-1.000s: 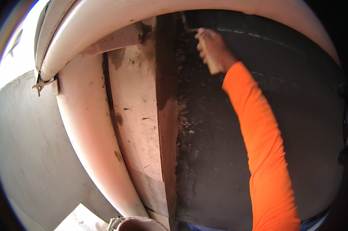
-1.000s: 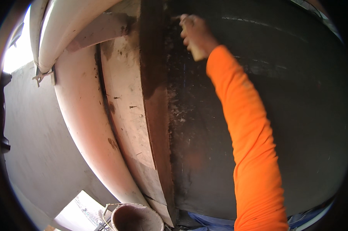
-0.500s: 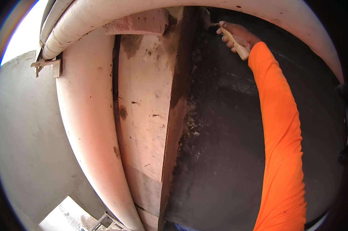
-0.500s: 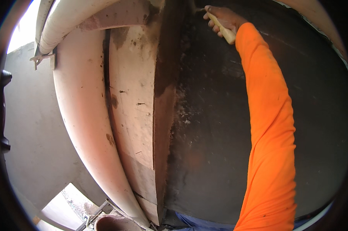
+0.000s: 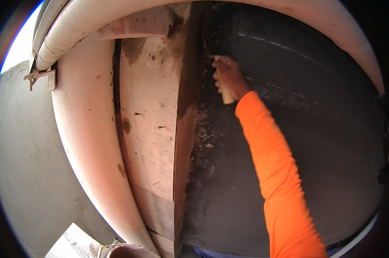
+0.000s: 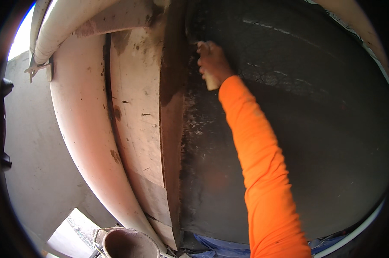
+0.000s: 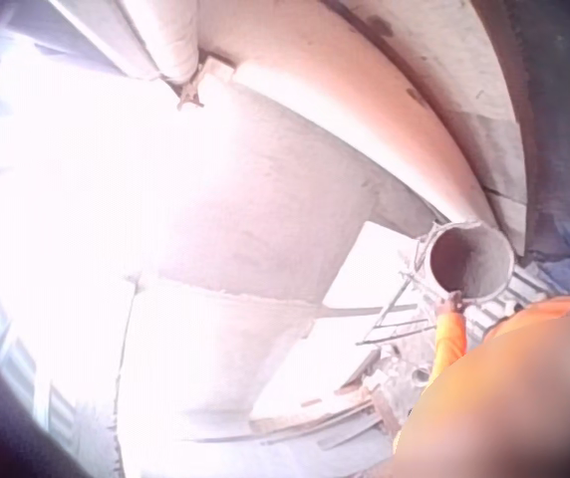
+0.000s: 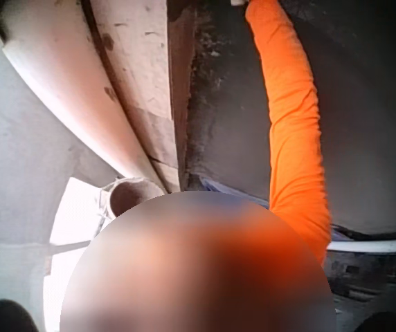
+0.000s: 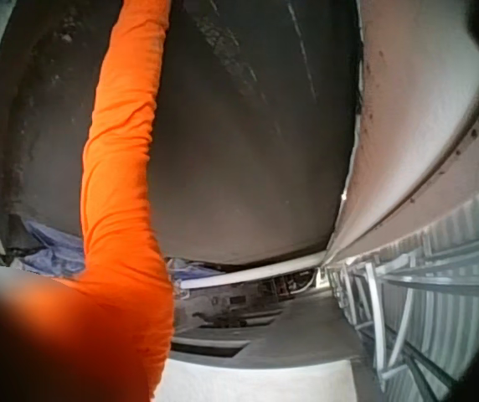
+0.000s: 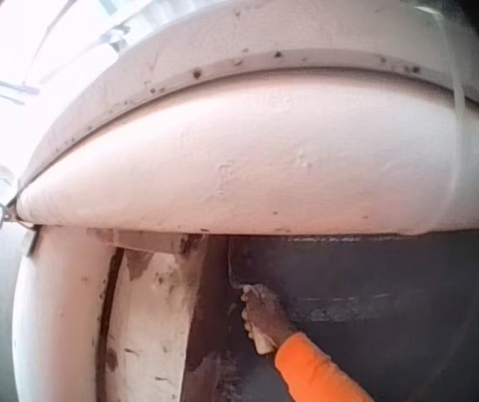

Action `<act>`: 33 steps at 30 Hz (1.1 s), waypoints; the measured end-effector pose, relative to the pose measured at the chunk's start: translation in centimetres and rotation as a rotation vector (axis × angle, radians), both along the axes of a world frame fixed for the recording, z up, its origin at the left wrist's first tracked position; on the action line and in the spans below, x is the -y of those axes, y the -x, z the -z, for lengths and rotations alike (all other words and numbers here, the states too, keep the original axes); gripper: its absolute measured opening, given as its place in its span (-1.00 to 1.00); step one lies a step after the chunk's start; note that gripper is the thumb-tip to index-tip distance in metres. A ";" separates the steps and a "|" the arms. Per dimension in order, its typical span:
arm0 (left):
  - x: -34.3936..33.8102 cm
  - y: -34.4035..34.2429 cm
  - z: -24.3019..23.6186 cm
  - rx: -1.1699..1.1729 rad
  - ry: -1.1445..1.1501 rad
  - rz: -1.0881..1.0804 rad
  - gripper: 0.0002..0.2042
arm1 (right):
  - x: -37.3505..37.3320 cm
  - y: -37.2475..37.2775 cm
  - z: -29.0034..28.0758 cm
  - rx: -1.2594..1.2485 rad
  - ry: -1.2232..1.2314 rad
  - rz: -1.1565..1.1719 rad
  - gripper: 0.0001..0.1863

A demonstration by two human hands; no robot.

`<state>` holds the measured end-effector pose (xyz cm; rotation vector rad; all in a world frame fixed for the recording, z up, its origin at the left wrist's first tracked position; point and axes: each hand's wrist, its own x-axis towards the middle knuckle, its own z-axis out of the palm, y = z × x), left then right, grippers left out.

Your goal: The person receives a white block from a coworker, places it into a gap between a large pipe and a wall, then uses a trowel to scoop cement from a bucket and apply it around the block and along the wall surface.

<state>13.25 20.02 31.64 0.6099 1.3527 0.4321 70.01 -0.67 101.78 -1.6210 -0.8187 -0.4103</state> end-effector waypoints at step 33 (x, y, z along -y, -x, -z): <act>-0.3 3.2 3.9 -0.123 0.048 0.089 -0.85 | -0.8 2.0 0.5 0.294 -0.095 -0.281 -0.63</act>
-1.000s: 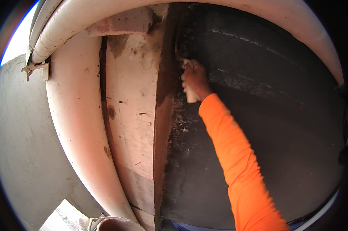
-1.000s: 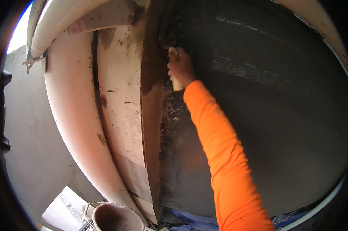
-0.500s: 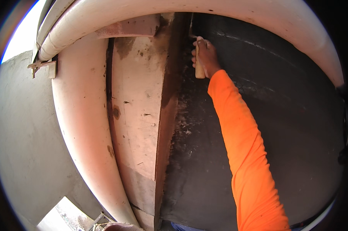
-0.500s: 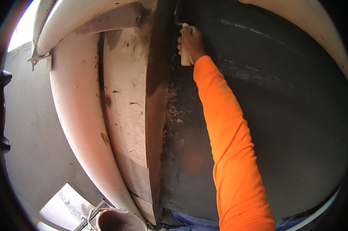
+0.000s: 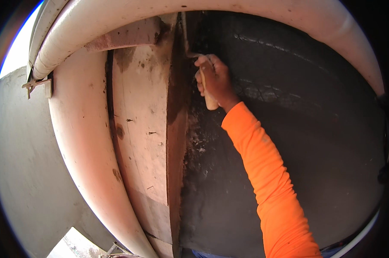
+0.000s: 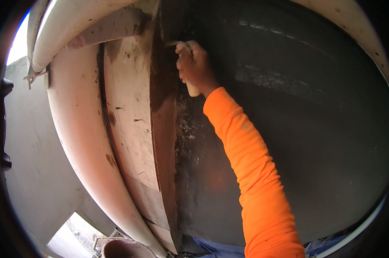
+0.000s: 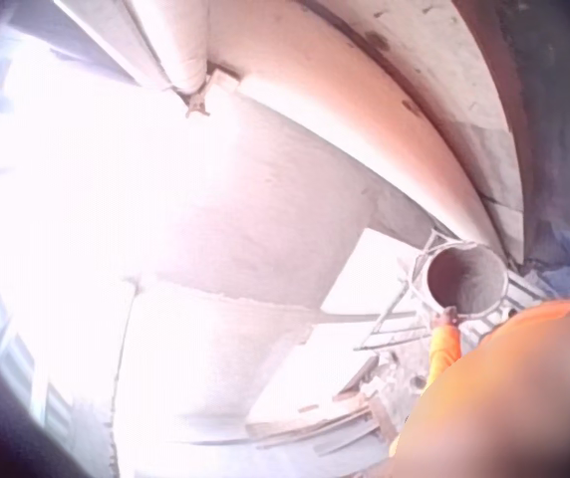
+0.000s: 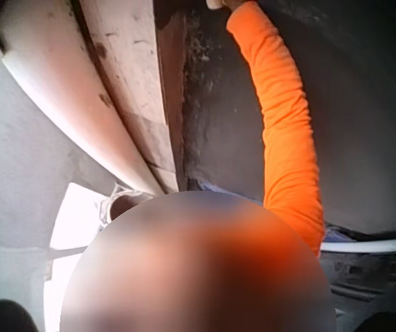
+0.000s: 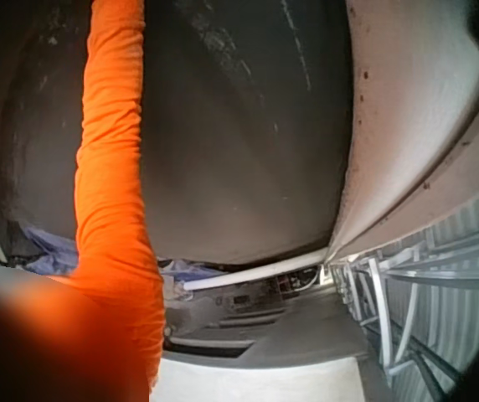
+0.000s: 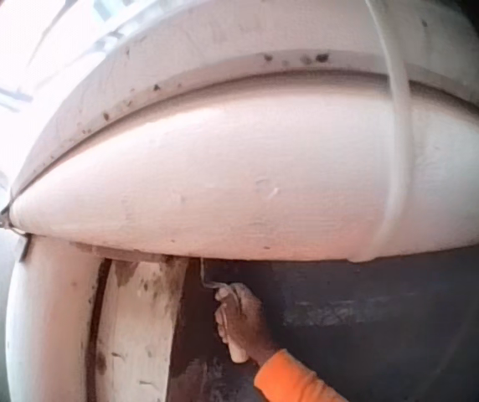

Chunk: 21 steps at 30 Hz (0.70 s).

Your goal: The person receives a white block from a coworker, places it into a gap between a large pipe and a wall, then uses a trowel to scoop cement from a bucket and apply it around the block and along the wall surface.

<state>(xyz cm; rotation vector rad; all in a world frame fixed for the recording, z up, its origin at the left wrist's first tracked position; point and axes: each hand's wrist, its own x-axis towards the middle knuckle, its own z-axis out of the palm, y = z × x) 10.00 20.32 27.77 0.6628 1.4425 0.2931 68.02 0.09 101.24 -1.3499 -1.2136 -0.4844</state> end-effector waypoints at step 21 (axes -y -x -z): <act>2.6 -6.5 -8.6 0.137 0.033 -0.011 -0.44 | 0.0 1.1 13.8 0.125 0.032 0.184 -0.78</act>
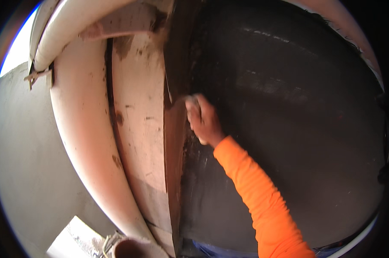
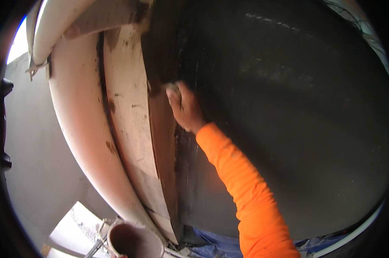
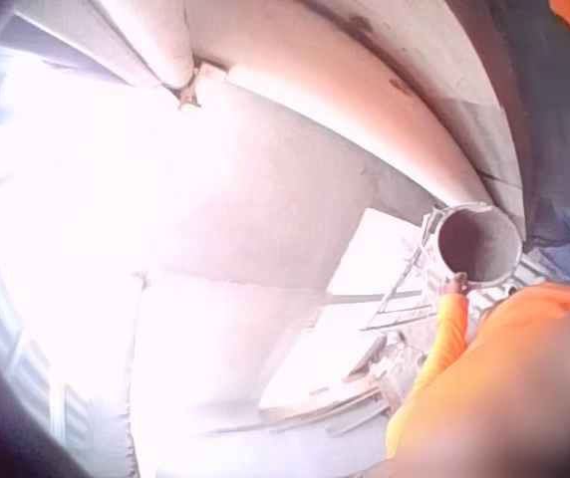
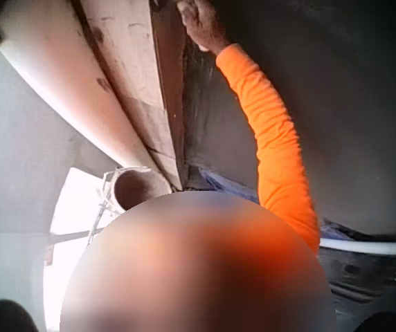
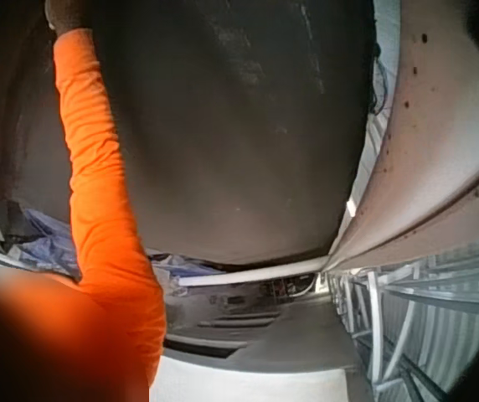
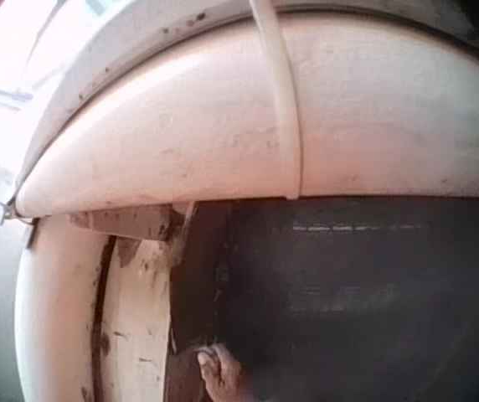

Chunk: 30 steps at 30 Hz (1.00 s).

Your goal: The person receives a white block from a coworker, places it into a gap between a large pipe and a wall, then uses a trowel to scoop cement from a bucket and apply it around the block and along the wall surface.

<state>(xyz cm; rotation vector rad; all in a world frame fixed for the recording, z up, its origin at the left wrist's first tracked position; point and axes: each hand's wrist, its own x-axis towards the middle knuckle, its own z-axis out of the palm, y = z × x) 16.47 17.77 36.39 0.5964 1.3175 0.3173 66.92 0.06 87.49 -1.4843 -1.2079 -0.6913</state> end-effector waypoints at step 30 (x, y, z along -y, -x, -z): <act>6.7 -1.9 -7.3 0.288 -1.108 0.495 -0.58 | 4.5 32.8 43.4 -0.668 1.230 -0.299 -0.74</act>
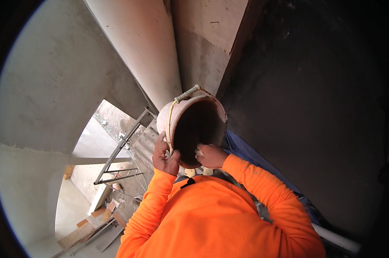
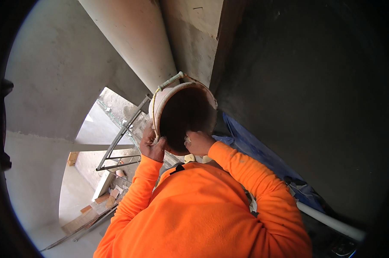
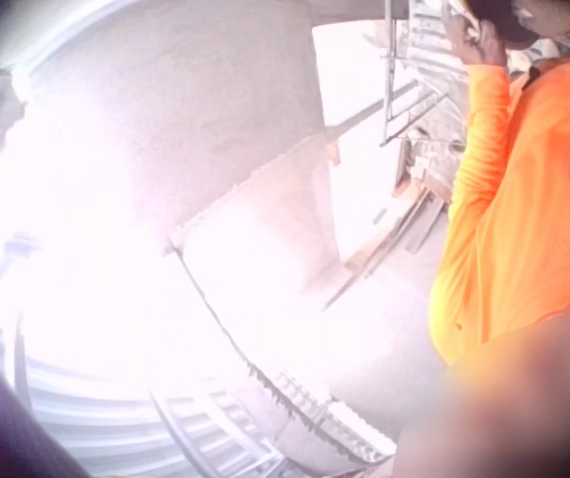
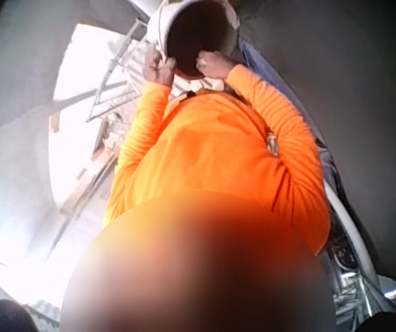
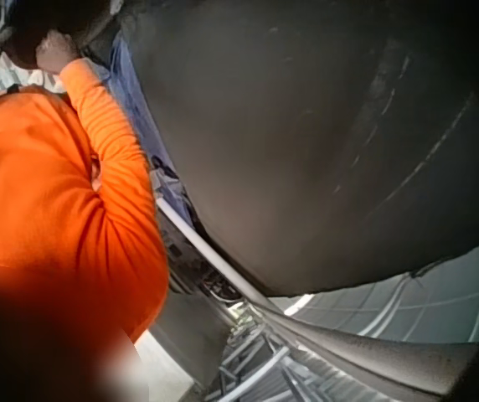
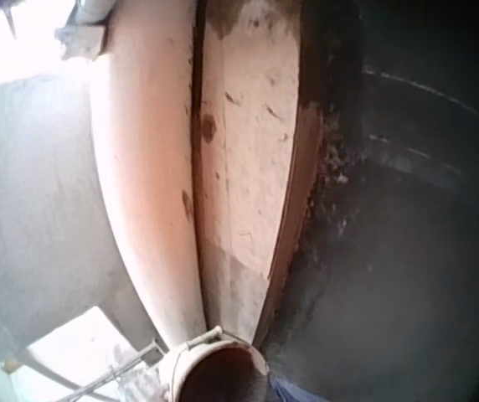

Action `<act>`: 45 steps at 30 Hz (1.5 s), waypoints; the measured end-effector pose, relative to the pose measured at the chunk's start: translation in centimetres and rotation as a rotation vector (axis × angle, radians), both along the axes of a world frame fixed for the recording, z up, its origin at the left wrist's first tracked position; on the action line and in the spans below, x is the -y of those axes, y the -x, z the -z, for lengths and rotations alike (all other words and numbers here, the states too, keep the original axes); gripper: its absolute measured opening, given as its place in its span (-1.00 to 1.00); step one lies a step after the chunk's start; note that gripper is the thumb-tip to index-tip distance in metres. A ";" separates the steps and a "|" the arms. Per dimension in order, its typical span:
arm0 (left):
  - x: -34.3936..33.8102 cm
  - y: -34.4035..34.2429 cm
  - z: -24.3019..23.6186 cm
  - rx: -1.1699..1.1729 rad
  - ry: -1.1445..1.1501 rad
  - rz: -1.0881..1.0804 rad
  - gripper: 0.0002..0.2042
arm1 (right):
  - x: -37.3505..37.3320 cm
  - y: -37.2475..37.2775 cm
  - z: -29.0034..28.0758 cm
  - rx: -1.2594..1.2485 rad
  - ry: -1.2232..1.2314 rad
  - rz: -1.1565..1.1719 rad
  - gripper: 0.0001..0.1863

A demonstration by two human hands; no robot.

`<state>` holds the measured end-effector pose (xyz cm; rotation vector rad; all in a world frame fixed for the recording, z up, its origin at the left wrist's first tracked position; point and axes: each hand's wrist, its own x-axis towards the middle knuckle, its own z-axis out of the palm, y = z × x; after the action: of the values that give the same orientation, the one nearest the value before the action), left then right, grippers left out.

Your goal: The person receives a white block from a coworker, places it into a gap between a large pipe and a wall, then uses a trowel to scoop cement from a bucket and apply it around the block and along the wall surface.

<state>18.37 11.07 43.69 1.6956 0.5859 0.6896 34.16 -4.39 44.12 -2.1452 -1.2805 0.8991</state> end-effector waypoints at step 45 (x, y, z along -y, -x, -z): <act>-3.9 5.8 10.7 -0.022 1.031 -0.649 -0.23 | -10.8 -24.0 -56.0 1.193 -1.604 0.515 -0.47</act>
<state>12.61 14.93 32.96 0.5346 1.2643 0.6329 58.15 6.41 100.16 -1.2296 -1.0009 -1.4216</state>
